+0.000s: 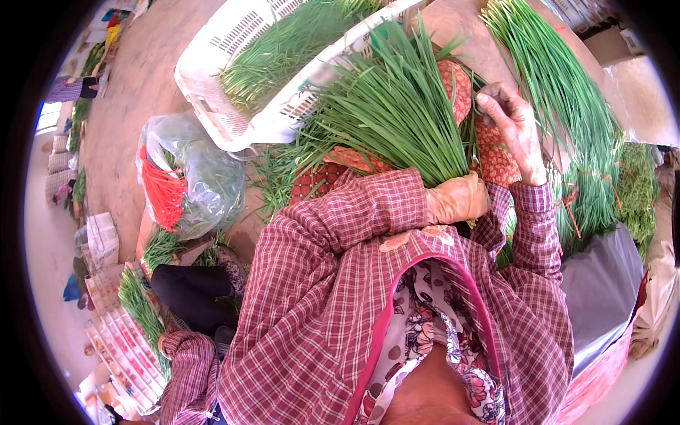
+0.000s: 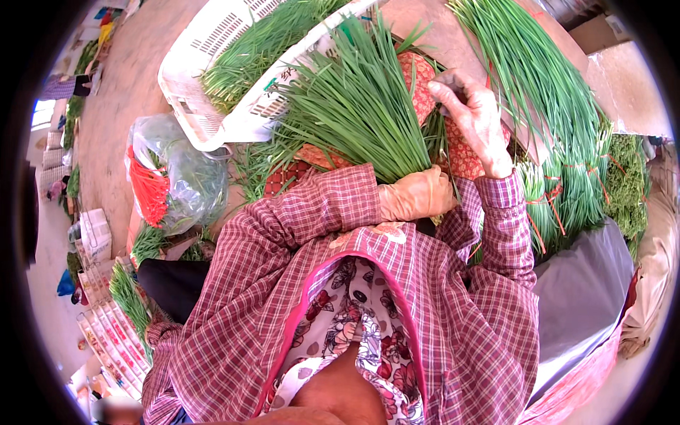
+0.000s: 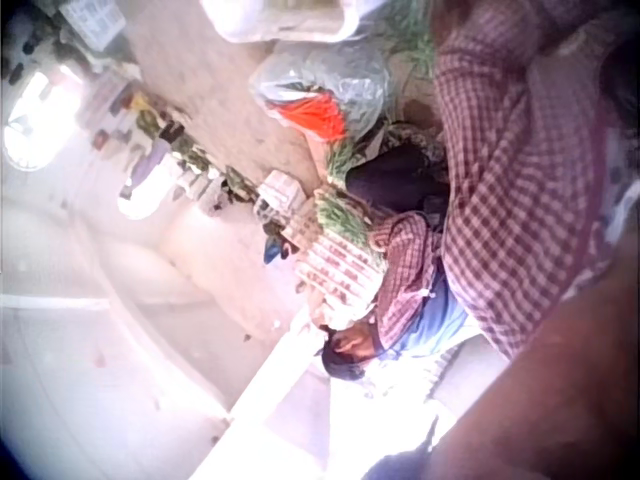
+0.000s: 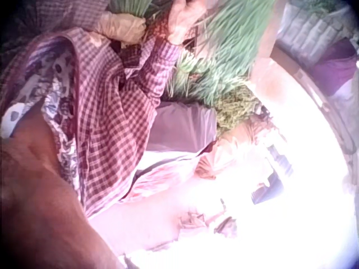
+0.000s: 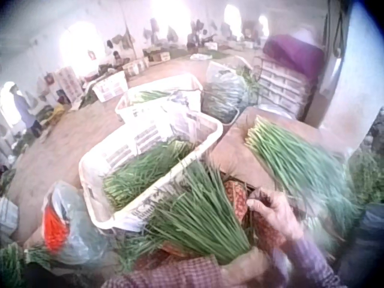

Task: The person sorts through piles of green chives by hand, trims the root ends with a knife, and secures organized bunches using red plastic ties.

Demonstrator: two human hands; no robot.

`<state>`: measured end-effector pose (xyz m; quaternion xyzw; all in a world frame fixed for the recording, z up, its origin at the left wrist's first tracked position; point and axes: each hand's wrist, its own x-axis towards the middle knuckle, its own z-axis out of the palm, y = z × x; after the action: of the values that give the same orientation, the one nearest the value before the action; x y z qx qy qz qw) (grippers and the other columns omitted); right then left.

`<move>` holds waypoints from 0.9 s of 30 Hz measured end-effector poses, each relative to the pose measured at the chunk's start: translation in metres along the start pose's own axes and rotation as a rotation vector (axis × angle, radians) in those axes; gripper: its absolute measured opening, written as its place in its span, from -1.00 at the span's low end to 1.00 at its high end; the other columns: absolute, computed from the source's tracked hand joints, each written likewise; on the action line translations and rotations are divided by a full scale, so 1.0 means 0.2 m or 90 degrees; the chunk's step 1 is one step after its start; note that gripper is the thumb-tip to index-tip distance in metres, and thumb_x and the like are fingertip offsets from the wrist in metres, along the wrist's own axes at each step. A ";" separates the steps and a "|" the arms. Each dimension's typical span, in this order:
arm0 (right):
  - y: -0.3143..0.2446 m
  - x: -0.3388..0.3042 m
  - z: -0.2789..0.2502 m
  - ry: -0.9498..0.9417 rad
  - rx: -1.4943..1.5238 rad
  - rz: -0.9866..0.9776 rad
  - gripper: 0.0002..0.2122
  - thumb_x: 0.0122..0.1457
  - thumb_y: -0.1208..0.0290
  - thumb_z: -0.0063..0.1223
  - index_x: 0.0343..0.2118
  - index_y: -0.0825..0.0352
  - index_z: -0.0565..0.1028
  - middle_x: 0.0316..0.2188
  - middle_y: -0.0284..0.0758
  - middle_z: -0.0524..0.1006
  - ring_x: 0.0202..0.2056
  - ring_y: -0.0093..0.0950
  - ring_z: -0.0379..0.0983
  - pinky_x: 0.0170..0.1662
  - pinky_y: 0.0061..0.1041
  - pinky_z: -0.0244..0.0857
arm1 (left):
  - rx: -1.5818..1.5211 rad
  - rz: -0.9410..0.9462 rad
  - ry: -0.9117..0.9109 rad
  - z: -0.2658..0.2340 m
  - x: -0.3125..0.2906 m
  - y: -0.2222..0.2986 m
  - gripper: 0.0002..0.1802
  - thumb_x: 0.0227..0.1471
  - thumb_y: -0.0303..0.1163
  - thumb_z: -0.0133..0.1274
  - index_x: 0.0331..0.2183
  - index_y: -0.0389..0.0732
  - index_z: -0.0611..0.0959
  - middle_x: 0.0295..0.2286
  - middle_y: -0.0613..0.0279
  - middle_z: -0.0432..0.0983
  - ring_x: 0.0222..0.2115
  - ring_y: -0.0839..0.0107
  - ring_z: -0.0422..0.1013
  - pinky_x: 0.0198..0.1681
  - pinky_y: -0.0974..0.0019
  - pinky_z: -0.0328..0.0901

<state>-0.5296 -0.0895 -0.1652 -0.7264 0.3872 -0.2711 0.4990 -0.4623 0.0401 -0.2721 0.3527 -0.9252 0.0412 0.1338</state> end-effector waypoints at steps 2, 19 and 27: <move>-0.02 0.01 0.03 -0.021 -0.019 -0.001 -0.79 0.21 0.32 0.11 -0.30 0.40 0.52 -0.57 -0.47 0.46 -0.51 -0.70 0.31 -0.42 -0.66 0.26 | 0.008 0.002 -0.024 0.04 -0.01 0.01 -0.88 -0.10 -0.27 0.00 -0.53 -0.04 0.59 -0.56 0.30 0.49 -0.50 0.33 0.41 -0.37 0.23 0.25; 0.00 0.23 0.22 -0.018 -0.260 -0.159 -0.76 0.09 0.27 0.19 -0.37 0.38 0.54 -0.44 -0.16 0.58 -0.45 -0.25 0.52 -0.35 -0.34 0.38 | 0.036 0.027 -0.012 0.05 0.00 0.01 -0.87 -0.15 -0.27 0.05 -0.56 -0.10 0.59 -0.59 0.28 0.49 -0.53 0.32 0.42 -0.41 0.22 0.26; -0.09 0.37 0.18 0.108 -0.200 -0.084 -0.80 0.12 0.31 0.15 -0.40 0.38 0.53 -0.50 -0.21 0.57 -0.44 -0.28 0.52 -0.35 -0.36 0.37 | -0.039 0.029 0.110 0.07 -0.02 -0.01 -0.86 -0.18 -0.26 0.05 -0.58 -0.10 0.56 -0.62 0.31 0.44 -0.55 0.35 0.39 -0.48 0.26 0.23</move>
<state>-0.4557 -0.1291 -0.1614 -0.7937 0.4170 -0.2999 0.3261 -0.4610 0.0395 -0.2866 0.3223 -0.9189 0.0466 0.2227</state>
